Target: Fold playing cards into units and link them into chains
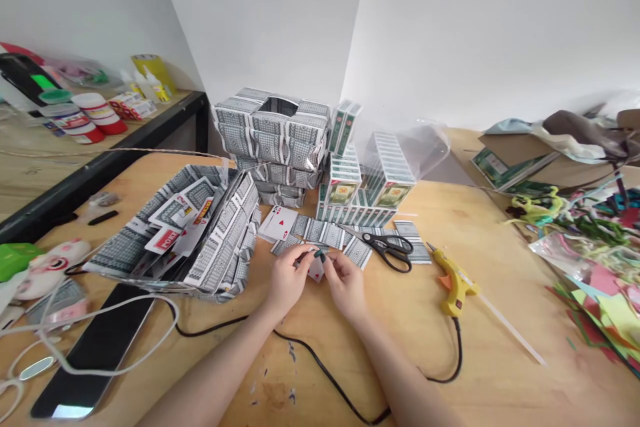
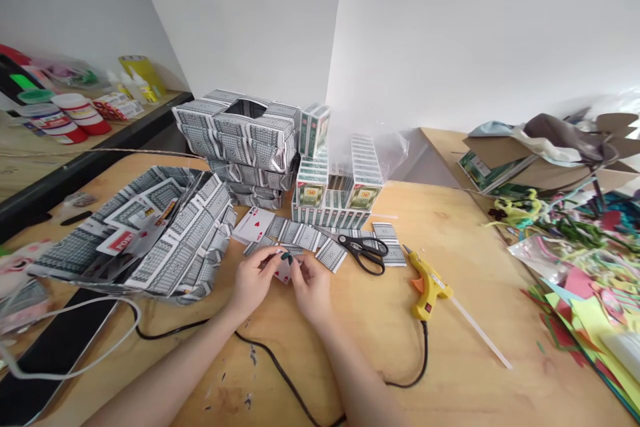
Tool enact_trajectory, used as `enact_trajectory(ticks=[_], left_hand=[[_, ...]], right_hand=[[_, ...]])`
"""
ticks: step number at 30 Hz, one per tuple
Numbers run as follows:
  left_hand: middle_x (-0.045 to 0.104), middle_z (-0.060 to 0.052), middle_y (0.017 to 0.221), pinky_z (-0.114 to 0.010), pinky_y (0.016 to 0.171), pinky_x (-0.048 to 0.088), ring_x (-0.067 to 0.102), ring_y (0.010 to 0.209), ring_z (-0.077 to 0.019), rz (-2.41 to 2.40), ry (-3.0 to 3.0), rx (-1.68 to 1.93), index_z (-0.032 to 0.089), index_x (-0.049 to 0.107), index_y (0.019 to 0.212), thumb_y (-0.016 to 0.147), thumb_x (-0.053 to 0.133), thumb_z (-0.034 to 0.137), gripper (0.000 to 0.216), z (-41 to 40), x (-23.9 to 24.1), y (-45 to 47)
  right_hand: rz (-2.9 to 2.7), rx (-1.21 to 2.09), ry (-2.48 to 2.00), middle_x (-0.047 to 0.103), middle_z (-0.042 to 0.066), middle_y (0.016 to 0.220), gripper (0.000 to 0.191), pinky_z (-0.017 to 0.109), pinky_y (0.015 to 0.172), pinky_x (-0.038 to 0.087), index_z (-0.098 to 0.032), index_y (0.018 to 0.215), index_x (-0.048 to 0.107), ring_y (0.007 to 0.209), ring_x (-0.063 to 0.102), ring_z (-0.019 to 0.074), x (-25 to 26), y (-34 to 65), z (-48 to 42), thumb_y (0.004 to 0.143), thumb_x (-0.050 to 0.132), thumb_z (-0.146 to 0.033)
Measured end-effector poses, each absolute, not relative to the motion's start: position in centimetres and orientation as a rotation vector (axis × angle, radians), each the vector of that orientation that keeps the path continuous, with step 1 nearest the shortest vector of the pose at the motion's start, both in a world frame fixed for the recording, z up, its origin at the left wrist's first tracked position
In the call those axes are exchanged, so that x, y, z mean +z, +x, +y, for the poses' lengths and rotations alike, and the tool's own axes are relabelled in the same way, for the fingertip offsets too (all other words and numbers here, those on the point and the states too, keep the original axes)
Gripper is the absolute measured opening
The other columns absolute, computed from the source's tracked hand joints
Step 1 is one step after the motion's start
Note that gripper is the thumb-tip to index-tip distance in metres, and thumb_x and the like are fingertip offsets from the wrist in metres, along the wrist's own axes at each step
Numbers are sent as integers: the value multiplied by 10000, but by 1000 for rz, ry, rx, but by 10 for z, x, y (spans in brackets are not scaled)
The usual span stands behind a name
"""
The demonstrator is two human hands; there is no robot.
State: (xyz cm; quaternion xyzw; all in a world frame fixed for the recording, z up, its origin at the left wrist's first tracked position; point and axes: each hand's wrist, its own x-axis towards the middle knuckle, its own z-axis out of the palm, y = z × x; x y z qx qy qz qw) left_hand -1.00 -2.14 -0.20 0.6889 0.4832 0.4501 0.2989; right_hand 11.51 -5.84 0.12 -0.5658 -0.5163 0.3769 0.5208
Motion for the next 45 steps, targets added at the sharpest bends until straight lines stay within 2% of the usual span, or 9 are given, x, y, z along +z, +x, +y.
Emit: enact_trajectory(ticks=[6, 10, 14, 19, 25, 30, 37, 45], left_hand=[[666, -19, 776, -245, 645, 512, 624, 686, -134, 1316, 1831, 1123, 192, 586, 985, 787, 547, 293, 225, -24, -3, -7], [685, -47, 859, -257, 678, 513, 642, 749, -148, 1286, 1951, 1093, 198, 572, 1041, 821, 499, 273, 244, -26, -6, -7], [678, -80, 967, -268, 720, 506, 647, 810, -163, 1258, 2065, 1071, 193, 558, 1089, 845, 446, 230, 271, -27, -7, -8], [690, -80, 887, -256, 687, 504, 648, 760, -160, 1300, 2042, 1056, 170, 566, 1065, 847, 386, 159, 283, -29, -3, -9], [678, -42, 863, -237, 684, 503, 632, 752, -143, 1280, 1923, 1069, 182, 580, 982, 809, 504, 274, 211, -29, 3, -8], [672, -34, 861, -236, 696, 501, 623, 766, -132, 1236, 1917, 1090, 183, 599, 912, 811, 493, 234, 155, -27, 4, -9], [679, -44, 926, -240, 698, 513, 627, 828, -145, 1165, 1928, 1056, 206, 621, 973, 815, 470, 207, 218, -28, 4, -11], [703, 2, 820, -232, 687, 518, 633, 692, -125, 1244, 1899, 1054, 217, 659, 890, 708, 521, 147, 239, -28, 7, -10]], right_hand=[[-1157, 792, -1405, 575, 16, 666, 210, 234, 536, 427, -163, 792, 577, 578, 515, 132, 0, 117, -58, 816, 463, -338], [-1157, 784, -1435, 547, 4, 611, 226, 227, 487, 408, -168, 780, 561, 513, 486, 123, -2, 118, -57, 824, 456, -363], [-1159, 749, -1456, 547, 10, 623, 235, 227, 494, 404, -169, 771, 563, 537, 482, 128, -6, 121, -55, 823, 454, -371], [-1162, 739, -1483, 518, -3, 586, 222, 221, 466, 382, -171, 758, 556, 513, 454, 126, -9, 124, -53, 818, 457, -361], [-1285, 639, -1513, 558, 3, 616, 202, 232, 517, 395, -176, 784, 581, 542, 484, 133, -5, 126, -54, 831, 442, -315], [-1457, 491, -1468, 605, 31, 689, 201, 264, 612, 422, -192, 789, 611, 646, 542, 163, -3, 127, -56, 838, 427, -255], [-1479, 436, -1482, 617, 42, 718, 213, 285, 628, 430, -198, 813, 617, 666, 547, 171, -7, 129, -56, 844, 410, -232], [-1513, 433, -1472, 576, 31, 671, 220, 287, 606, 409, -210, 800, 627, 662, 503, 177, -3, 129, -56, 840, 411, -213]])
